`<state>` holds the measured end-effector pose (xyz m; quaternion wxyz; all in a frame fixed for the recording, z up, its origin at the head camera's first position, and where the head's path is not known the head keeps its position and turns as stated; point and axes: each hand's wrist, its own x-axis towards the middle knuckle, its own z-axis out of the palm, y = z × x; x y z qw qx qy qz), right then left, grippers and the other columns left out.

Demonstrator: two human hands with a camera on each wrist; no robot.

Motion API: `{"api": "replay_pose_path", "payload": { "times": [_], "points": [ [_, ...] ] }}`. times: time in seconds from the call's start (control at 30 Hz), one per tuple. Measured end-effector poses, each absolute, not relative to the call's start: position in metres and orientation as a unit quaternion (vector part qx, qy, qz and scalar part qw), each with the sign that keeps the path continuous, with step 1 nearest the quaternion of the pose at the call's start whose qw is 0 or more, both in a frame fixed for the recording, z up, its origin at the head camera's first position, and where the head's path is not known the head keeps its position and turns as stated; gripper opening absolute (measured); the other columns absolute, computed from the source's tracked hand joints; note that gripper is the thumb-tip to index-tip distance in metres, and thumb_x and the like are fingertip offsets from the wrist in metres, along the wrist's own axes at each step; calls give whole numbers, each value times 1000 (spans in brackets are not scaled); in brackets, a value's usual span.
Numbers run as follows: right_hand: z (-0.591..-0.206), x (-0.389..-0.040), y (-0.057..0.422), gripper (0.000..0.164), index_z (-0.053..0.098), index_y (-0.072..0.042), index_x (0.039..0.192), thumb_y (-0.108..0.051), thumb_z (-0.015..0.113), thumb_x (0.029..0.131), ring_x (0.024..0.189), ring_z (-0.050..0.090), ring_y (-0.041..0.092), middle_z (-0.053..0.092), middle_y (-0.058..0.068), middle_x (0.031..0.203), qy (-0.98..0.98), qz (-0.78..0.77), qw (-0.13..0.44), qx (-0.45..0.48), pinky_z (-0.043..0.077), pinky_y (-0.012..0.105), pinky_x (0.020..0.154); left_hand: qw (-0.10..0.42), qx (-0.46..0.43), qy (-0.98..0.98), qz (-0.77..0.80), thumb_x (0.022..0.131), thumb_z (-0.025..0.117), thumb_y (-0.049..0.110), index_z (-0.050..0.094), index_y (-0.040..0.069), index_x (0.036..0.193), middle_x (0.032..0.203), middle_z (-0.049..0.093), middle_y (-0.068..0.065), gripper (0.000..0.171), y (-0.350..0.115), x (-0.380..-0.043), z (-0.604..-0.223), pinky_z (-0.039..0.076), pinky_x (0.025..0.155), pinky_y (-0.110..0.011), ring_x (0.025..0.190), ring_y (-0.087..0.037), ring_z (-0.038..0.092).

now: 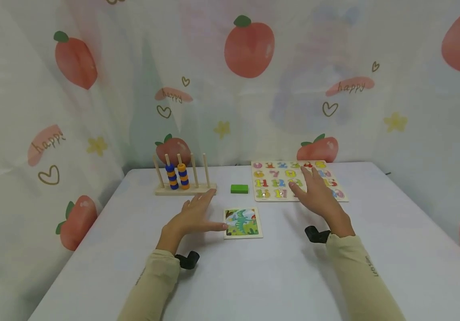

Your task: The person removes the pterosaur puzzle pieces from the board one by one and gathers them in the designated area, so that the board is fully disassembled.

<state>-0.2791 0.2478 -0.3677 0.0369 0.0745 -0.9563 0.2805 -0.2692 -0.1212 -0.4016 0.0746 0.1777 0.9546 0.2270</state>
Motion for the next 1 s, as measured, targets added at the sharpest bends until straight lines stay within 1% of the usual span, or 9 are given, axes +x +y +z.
{"api": "replay_pose_path", "payload": {
  "times": [0.13,0.2,0.3,0.5,0.7,0.83,1.0],
  "points": [
    [-369,-279,248,83,14,5,168,-43,53,112,154,12,61,2,39,171,-955,284,40,78,20,81,116,92,195,957,192,82,85,65,21,10,172,178,20,-9,123,-107,-267,-403,13,125,-70,162,-38,18],
    [-369,-279,247,83,14,5,168,-43,53,112,155,11,60,1,38,171,-953,288,40,79,19,81,116,101,199,960,172,81,85,66,25,9,171,177,22,-9,122,-102,-266,-406,13,125,-71,161,-38,21],
    [-369,-279,244,83,15,4,168,-43,53,112,157,10,58,2,37,172,-952,291,39,81,18,79,118,117,190,963,149,81,84,67,30,10,170,176,26,-7,119,-97,-266,-411,11,125,-71,161,-38,20],
    [-371,-279,231,80,19,4,168,-39,54,111,157,13,57,9,36,172,-954,284,41,84,18,80,118,146,165,962,159,85,82,65,35,16,169,176,29,-2,109,-98,-265,-418,6,126,-69,163,-39,13],
    [-375,-282,202,75,24,0,168,-36,56,111,158,16,54,15,33,173,-954,277,26,112,18,77,120,145,169,959,174,86,80,65,37,18,169,175,30,-1,105,-98,-268,-419,7,126,-68,163,-39,13],
    [-381,-284,180,71,33,0,166,-33,60,110,156,26,51,28,31,169,-952,265,21,155,24,72,121,146,167,959,176,86,80,67,36,20,169,176,28,0,105,-96,-272,-420,5,126,-69,163,-39,11],
    [-387,-287,152,62,49,1,158,-29,67,107,145,45,49,47,29,157,-946,234,13,222,37,67,117,151,164,959,173,86,79,69,35,21,170,176,27,1,106,-95,-274,-422,3,126,-70,163,-40,9]
  ]
}}
